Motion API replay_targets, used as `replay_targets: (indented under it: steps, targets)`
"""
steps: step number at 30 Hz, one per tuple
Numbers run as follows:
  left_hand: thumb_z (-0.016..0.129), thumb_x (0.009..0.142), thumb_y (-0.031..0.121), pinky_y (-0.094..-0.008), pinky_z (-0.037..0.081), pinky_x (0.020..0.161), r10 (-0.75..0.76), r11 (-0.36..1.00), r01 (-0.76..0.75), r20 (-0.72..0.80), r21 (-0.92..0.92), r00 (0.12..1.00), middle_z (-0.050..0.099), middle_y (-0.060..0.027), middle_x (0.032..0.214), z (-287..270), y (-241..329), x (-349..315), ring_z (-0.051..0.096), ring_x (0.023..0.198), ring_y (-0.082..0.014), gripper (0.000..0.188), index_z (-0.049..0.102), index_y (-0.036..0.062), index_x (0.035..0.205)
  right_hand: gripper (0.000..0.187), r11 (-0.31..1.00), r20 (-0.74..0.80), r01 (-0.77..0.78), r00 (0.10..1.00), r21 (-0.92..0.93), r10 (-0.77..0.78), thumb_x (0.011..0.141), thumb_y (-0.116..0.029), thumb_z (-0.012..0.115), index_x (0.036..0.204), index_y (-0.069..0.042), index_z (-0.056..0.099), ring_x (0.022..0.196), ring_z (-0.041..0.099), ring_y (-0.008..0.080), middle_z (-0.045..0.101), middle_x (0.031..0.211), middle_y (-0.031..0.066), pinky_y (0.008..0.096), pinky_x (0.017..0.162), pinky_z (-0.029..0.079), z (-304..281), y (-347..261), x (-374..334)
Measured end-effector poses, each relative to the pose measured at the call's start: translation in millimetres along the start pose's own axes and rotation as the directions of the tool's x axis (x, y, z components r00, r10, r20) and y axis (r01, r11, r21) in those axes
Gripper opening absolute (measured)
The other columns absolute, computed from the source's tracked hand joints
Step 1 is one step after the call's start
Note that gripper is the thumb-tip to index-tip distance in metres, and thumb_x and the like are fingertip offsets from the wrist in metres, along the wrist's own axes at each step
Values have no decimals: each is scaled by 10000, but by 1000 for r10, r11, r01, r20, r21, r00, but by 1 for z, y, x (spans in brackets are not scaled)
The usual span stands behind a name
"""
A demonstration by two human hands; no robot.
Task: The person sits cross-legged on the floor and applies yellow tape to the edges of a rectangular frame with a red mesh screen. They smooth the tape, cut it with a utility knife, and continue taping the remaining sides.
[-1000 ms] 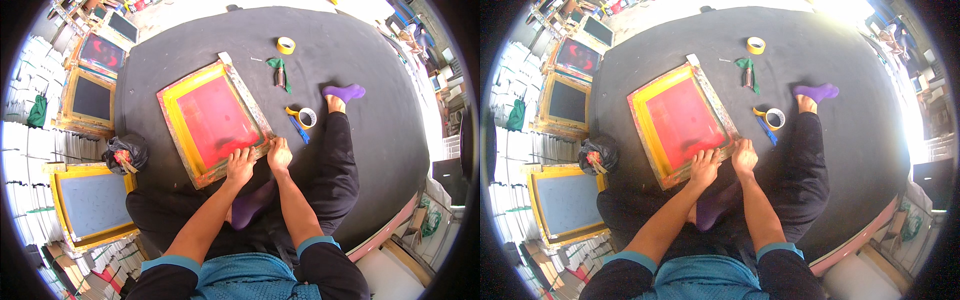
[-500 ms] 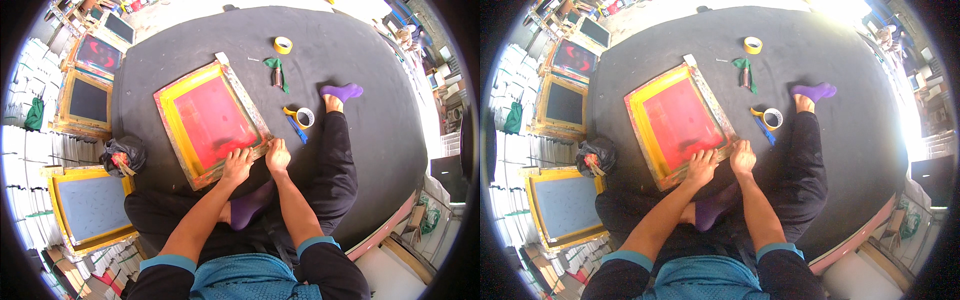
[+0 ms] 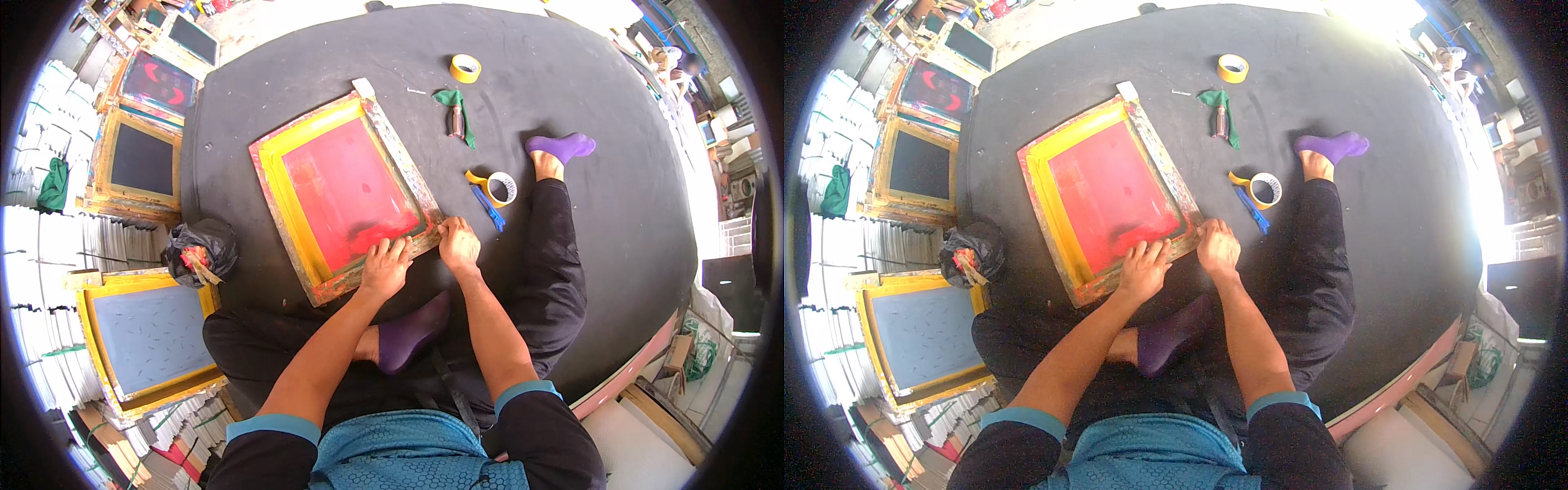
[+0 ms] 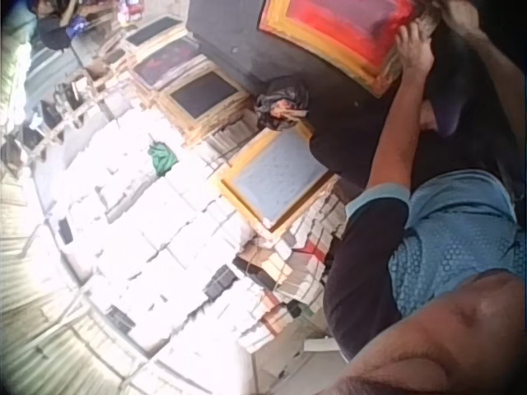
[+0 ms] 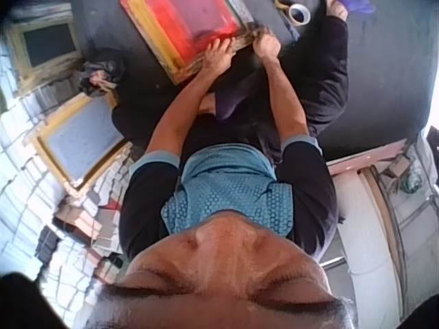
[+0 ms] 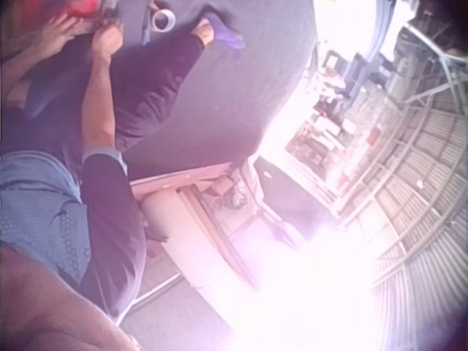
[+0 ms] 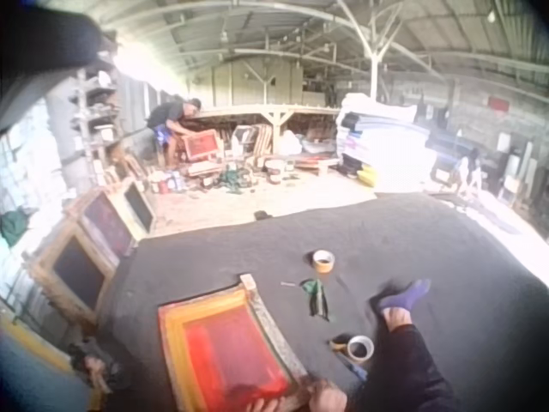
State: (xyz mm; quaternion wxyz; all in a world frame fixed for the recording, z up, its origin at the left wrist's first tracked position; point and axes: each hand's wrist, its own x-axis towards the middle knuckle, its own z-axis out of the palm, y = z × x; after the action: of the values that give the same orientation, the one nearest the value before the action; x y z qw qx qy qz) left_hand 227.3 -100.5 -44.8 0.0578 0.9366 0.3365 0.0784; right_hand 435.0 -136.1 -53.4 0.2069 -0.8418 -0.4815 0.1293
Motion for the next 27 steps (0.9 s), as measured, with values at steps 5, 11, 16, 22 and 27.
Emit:
replay_targets:
  steps: [5,11,16,22,27]
  targets:
    - [758,889,345,-434,499,911,-17,999,17,-26,-29,1000,626,-30,1182,1,1,4,558,1102,-267,582,642,84,1395,211,982,81,-128,990,140,117,979,-299,662,1045,-110,727,1048,697,402,731,1114,135,508,909,536,-13,0,6]
    - [762,896,351,-456,507,923,-117,965,98,-66,-242,991,635,-73,1175,-9,-2,8,580,1115,-297,482,704,88,1295,233,958,106,-165,984,236,144,977,-319,665,1035,-107,742,1017,717,414,760,1038,169,501,882,549,-30,-3,11]
    - [777,886,315,-486,517,902,-191,917,99,-205,-387,960,669,-121,1109,-3,14,32,627,1042,-346,411,726,80,1219,218,980,50,-76,996,185,68,961,-305,684,992,-98,748,976,726,409,761,986,182,500,859,556,-35,-9,-1]
    - [807,851,218,-495,523,876,-201,859,67,-214,-508,956,670,-147,1077,2,30,60,638,1009,-377,357,720,60,1159,227,996,126,-46,991,73,37,914,-331,732,937,-107,758,899,743,404,769,940,162,502,808,574,-45,-8,3]
    - [794,864,202,-484,523,875,-188,856,49,-221,-514,957,655,-145,1113,14,26,61,632,1018,-374,384,707,60,1210,211,989,135,-95,988,109,80,930,-262,729,960,-53,726,905,737,366,747,922,192,478,801,569,-49,-28,36]
